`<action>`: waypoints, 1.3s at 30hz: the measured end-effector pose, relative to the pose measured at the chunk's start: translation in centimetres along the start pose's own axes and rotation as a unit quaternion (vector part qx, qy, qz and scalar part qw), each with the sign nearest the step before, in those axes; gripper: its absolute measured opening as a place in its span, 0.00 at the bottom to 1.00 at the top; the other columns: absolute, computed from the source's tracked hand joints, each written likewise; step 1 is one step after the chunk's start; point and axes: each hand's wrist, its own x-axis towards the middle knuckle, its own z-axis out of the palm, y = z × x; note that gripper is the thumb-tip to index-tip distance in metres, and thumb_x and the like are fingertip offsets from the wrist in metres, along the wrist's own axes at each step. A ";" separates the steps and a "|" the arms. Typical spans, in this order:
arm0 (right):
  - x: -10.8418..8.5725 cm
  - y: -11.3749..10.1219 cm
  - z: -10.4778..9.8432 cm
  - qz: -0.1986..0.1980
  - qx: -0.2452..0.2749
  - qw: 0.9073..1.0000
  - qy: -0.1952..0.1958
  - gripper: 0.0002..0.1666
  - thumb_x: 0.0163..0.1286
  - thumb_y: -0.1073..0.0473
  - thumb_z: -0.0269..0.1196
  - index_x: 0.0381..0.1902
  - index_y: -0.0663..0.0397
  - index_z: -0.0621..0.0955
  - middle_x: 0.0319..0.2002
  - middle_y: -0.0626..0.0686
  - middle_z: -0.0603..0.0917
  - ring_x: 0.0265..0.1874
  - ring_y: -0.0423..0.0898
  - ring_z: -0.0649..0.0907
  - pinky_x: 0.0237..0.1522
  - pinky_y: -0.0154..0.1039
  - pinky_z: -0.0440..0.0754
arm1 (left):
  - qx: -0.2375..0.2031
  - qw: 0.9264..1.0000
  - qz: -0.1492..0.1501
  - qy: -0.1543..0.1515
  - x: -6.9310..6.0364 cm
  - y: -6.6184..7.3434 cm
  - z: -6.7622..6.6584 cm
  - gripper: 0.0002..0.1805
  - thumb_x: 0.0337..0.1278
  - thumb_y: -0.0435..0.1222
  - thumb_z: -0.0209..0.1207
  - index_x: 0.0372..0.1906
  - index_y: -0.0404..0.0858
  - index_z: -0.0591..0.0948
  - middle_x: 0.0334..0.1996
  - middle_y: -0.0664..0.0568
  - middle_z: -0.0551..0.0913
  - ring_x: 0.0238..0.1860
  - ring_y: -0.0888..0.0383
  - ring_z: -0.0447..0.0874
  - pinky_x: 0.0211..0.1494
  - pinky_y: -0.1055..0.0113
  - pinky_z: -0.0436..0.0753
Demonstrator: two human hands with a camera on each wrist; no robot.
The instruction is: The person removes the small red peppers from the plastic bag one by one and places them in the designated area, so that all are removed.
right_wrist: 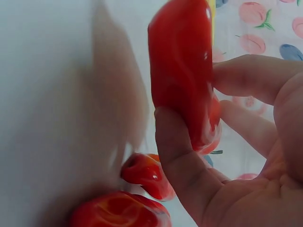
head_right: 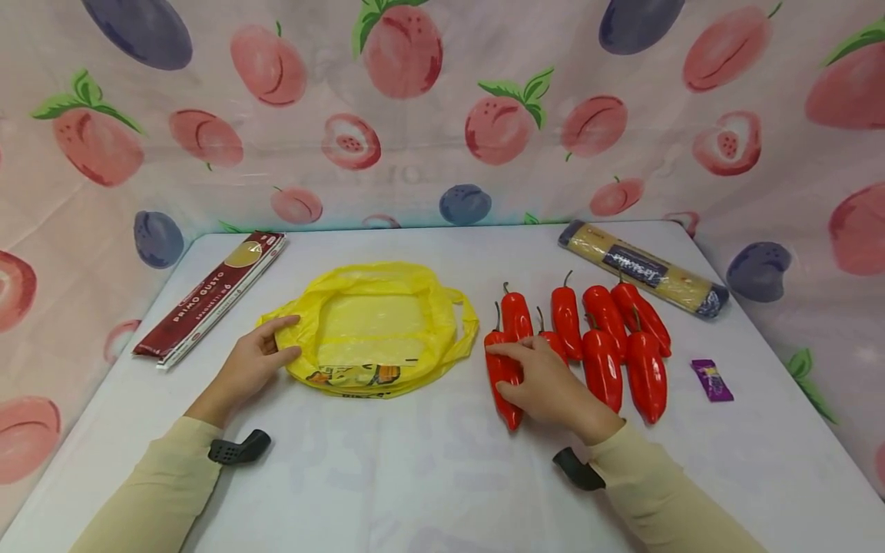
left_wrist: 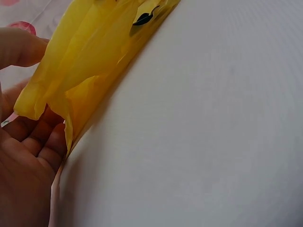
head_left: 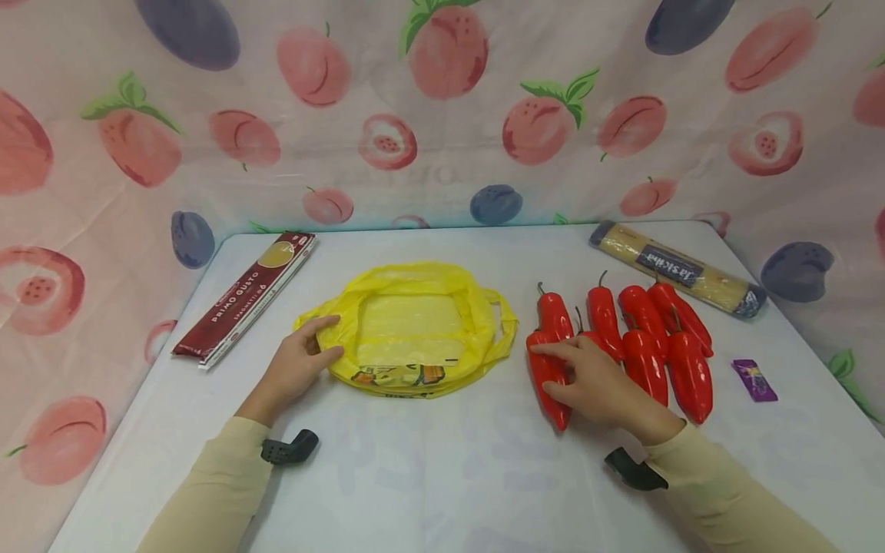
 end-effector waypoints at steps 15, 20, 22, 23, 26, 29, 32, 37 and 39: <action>-0.2 0.2 1.3 0.002 0.001 1.000 -0.002 0.39 0.58 0.58 0.73 0.68 0.51 0.75 0.56 0.63 0.74 0.56 0.61 0.73 0.36 0.48 0.87 | 0.000 1.000 -0.014 -0.002 -0.1 0.3 0.2 0.33 0.67 0.41 0.61 0.74 0.37 0.67 0.74 0.39 0.61 0.71 0.42 0.63 0.72 0.46 0.63; -0.2 0.3 1.4 0.002 -0.008 1.000 -0.001 0.39 0.59 0.57 0.73 0.69 0.52 0.75 0.57 0.63 0.75 0.56 0.61 0.73 0.37 0.49 0.87 | 0.001 1.000 -0.011 0.000 -0.2 0.5 0.4 0.33 0.67 0.40 0.61 0.73 0.36 0.67 0.74 0.39 0.62 0.70 0.43 0.63 0.72 0.45 0.63; -0.2 0.3 1.5 0.002 -0.010 1.000 0.000 0.39 0.60 0.57 0.73 0.69 0.52 0.74 0.57 0.63 0.75 0.57 0.61 0.73 0.37 0.49 0.87 | 0.000 1.000 -0.008 0.001 -0.2 0.6 0.5 0.33 0.67 0.40 0.61 0.73 0.36 0.68 0.73 0.39 0.62 0.70 0.43 0.63 0.72 0.45 0.63; -0.1 0.4 1.5 0.001 -0.011 1.000 0.001 0.40 0.60 0.57 0.73 0.69 0.52 0.74 0.57 0.63 0.75 0.57 0.61 0.73 0.37 0.49 0.87 | 0.000 1.000 -0.006 0.001 -0.2 0.5 0.5 0.32 0.67 0.39 0.61 0.73 0.36 0.68 0.73 0.39 0.62 0.70 0.43 0.63 0.72 0.46 0.63; -0.2 0.4 1.5 0.000 -0.013 1.000 0.004 0.39 0.60 0.56 0.73 0.69 0.53 0.74 0.57 0.63 0.75 0.57 0.61 0.73 0.37 0.50 0.87 | -0.003 1.000 -0.005 -0.001 -0.2 0.5 0.7 0.33 0.66 0.39 0.61 0.73 0.36 0.68 0.74 0.39 0.62 0.71 0.43 0.62 0.72 0.46 0.62; -0.2 0.3 1.6 -0.001 -0.016 1.000 0.007 0.39 0.60 0.56 0.73 0.69 0.54 0.74 0.57 0.63 0.76 0.56 0.61 0.74 0.37 0.50 0.87 | -0.005 1.000 -0.006 -0.002 -0.1 0.4 0.8 0.33 0.65 0.39 0.62 0.72 0.37 0.68 0.74 0.40 0.62 0.71 0.43 0.62 0.72 0.46 0.62; -0.2 0.3 1.6 0.000 -0.018 1.000 0.008 0.40 0.60 0.56 0.73 0.69 0.54 0.74 0.57 0.63 0.76 0.56 0.61 0.74 0.37 0.50 0.87 | -0.004 1.000 -0.004 -0.003 -0.1 0.3 1.0 0.32 0.65 0.39 0.62 0.72 0.37 0.69 0.74 0.40 0.63 0.69 0.44 0.63 0.72 0.45 0.63; -0.4 0.2 1.3 0.007 -0.019 1.000 0.002 0.41 0.60 0.54 0.73 0.70 0.54 0.73 0.56 0.62 0.76 0.53 0.59 0.76 0.37 0.48 0.87 | -0.002 1.000 -0.002 -0.001 -0.1 0.3 1.1 0.32 0.65 0.38 0.62 0.72 0.37 0.69 0.72 0.41 0.65 0.63 0.47 0.67 0.67 0.49 0.68; -0.5 0.1 1.1 0.007 -0.016 1.000 0.001 0.41 0.61 0.53 0.73 0.70 0.54 0.73 0.56 0.62 0.76 0.52 0.58 0.77 0.37 0.48 0.87 | -0.001 1.000 -0.001 -0.001 -0.1 0.4 1.1 0.32 0.65 0.39 0.62 0.72 0.37 0.69 0.72 0.41 0.65 0.62 0.47 0.67 0.67 0.49 0.68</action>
